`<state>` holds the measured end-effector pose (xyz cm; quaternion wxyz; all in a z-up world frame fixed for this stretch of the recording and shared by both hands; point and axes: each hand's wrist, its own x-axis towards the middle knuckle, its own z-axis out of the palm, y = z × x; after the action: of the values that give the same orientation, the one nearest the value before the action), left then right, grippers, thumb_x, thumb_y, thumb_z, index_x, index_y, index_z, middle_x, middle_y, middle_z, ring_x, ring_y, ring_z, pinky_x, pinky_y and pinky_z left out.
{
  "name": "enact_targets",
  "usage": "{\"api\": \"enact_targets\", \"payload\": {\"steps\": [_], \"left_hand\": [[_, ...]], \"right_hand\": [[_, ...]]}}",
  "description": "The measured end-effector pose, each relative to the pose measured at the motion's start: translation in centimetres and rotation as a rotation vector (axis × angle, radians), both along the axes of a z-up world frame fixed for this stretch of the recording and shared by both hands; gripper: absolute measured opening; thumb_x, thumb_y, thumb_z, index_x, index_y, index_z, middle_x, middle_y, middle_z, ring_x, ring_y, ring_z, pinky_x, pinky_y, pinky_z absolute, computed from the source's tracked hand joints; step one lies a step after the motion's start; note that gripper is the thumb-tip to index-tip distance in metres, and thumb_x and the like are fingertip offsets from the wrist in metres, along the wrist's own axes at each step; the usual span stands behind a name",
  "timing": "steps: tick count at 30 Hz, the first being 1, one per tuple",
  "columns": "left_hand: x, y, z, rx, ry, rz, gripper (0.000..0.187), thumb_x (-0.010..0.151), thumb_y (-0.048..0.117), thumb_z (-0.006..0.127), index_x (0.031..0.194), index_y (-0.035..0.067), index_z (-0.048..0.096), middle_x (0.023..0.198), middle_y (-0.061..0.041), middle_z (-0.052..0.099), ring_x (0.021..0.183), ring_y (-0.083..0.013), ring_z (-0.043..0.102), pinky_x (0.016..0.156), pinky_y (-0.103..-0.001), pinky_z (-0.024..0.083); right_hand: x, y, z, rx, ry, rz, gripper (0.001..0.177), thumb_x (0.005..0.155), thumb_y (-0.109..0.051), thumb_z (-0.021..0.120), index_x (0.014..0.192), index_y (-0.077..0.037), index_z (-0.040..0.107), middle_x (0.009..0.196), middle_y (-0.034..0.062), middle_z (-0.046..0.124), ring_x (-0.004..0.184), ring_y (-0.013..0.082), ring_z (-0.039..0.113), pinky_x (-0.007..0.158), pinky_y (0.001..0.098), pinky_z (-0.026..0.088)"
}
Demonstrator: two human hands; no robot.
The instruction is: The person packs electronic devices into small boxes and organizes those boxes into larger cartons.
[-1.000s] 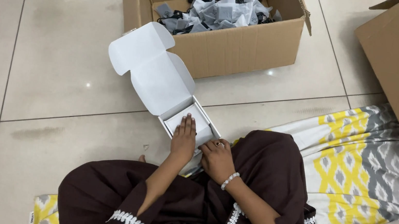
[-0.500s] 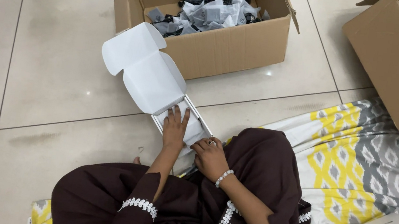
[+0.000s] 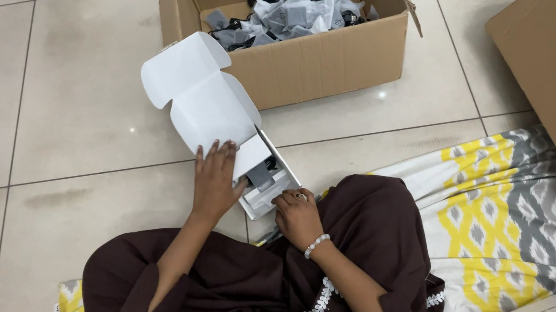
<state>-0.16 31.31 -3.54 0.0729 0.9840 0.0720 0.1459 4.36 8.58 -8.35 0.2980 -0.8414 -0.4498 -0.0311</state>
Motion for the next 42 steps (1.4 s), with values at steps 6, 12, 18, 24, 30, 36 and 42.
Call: {"api": "enact_targets", "payload": {"steps": [6, 12, 18, 24, 30, 36, 42], "left_hand": [[-1.2, -0.8, -0.2, -0.171, -0.003, 0.172, 0.081, 0.070, 0.001, 0.080, 0.144, 0.003, 0.047, 0.137, -0.015, 0.055, 0.144, -0.0376, 0.033, 0.123, -0.061, 0.019], [-0.9, -0.6, -2.0, -0.297, -0.046, 0.199, 0.080, 0.073, -0.016, 0.067, 0.147, 0.004, 0.045, 0.136, -0.015, 0.055, 0.147, -0.0400, 0.033, 0.102, -0.041, 0.055], [-0.8, -0.8, -1.8, -0.316, -0.039, 0.223, 0.080, 0.071, -0.016, 0.067, 0.145, 0.004, 0.045, 0.134, -0.016, 0.053, 0.147, -0.0403, 0.031, 0.089, -0.039, 0.061], [-0.9, -0.5, -3.1, -0.286, -0.105, 0.225, 0.078, 0.075, -0.013, 0.070, 0.146, 0.005, 0.045, 0.133, -0.014, 0.054, 0.147, -0.0390, 0.033, 0.093, -0.040, 0.060], [-0.9, -0.7, -2.5, -0.295, -0.052, 0.246, 0.081, 0.071, -0.013, 0.070, 0.145, 0.004, 0.043, 0.136, -0.016, 0.052, 0.146, -0.0403, 0.031, 0.091, -0.040, 0.060], [-1.1, -1.2, -2.0, -0.277, -0.086, 0.243, 0.082, 0.068, -0.012, 0.072, 0.143, 0.003, 0.044, 0.134, -0.017, 0.051, 0.144, -0.0412, 0.032, 0.094, -0.042, 0.057], [-1.1, -0.8, -1.8, -0.265, -0.073, 0.203, 0.082, 0.068, -0.017, 0.068, 0.144, 0.002, 0.045, 0.135, -0.017, 0.052, 0.145, -0.0415, 0.032, 0.092, -0.042, 0.059]], "right_hand": [[0.6, 2.5, 0.0, -0.009, -0.041, -0.060, 0.012, 0.093, -0.017, 0.071, 0.094, -0.005, 0.069, 0.095, 0.0082, 0.072, 0.090, 0.0265, 0.068, 0.102, 0.0434, 0.045], [3.7, 11.1, -4.0, -0.287, 0.033, -0.230, 0.040, 0.087, -0.038, 0.073, 0.105, -0.002, 0.070, 0.088, 0.0147, 0.073, 0.084, 0.0313, 0.068, 0.095, 0.0436, 0.047], [3.8, 14.5, -5.8, -0.505, 0.177, -0.271, 0.038, 0.079, -0.037, 0.076, 0.104, -0.008, 0.074, 0.102, 0.0179, 0.072, 0.096, 0.0347, 0.067, 0.084, 0.0472, 0.051], [5.2, 13.0, -7.6, -0.321, -0.064, -0.165, 0.038, 0.068, -0.019, 0.076, 0.105, -0.011, 0.077, 0.114, 0.0157, 0.071, 0.109, 0.0383, 0.064, 0.083, 0.0492, 0.052], [6.5, 14.7, -9.3, -0.432, -0.220, -0.008, 0.041, 0.088, -0.019, 0.066, 0.127, -0.006, 0.066, 0.131, 0.0150, 0.065, 0.121, 0.0336, 0.062, 0.100, 0.0477, 0.051], [7.3, 13.8, -7.4, -0.259, -0.329, 0.237, 0.047, 0.087, -0.019, 0.063, 0.130, -0.001, 0.065, 0.131, 0.0165, 0.063, 0.120, 0.0323, 0.061, 0.099, 0.0476, 0.049], [3.1, 5.8, 7.2, -0.610, -0.017, 0.155, 0.025, 0.084, -0.019, 0.068, 0.104, -0.006, 0.073, 0.118, 0.0137, 0.068, 0.110, 0.0311, 0.065, 0.089, 0.0432, 0.055]]}}
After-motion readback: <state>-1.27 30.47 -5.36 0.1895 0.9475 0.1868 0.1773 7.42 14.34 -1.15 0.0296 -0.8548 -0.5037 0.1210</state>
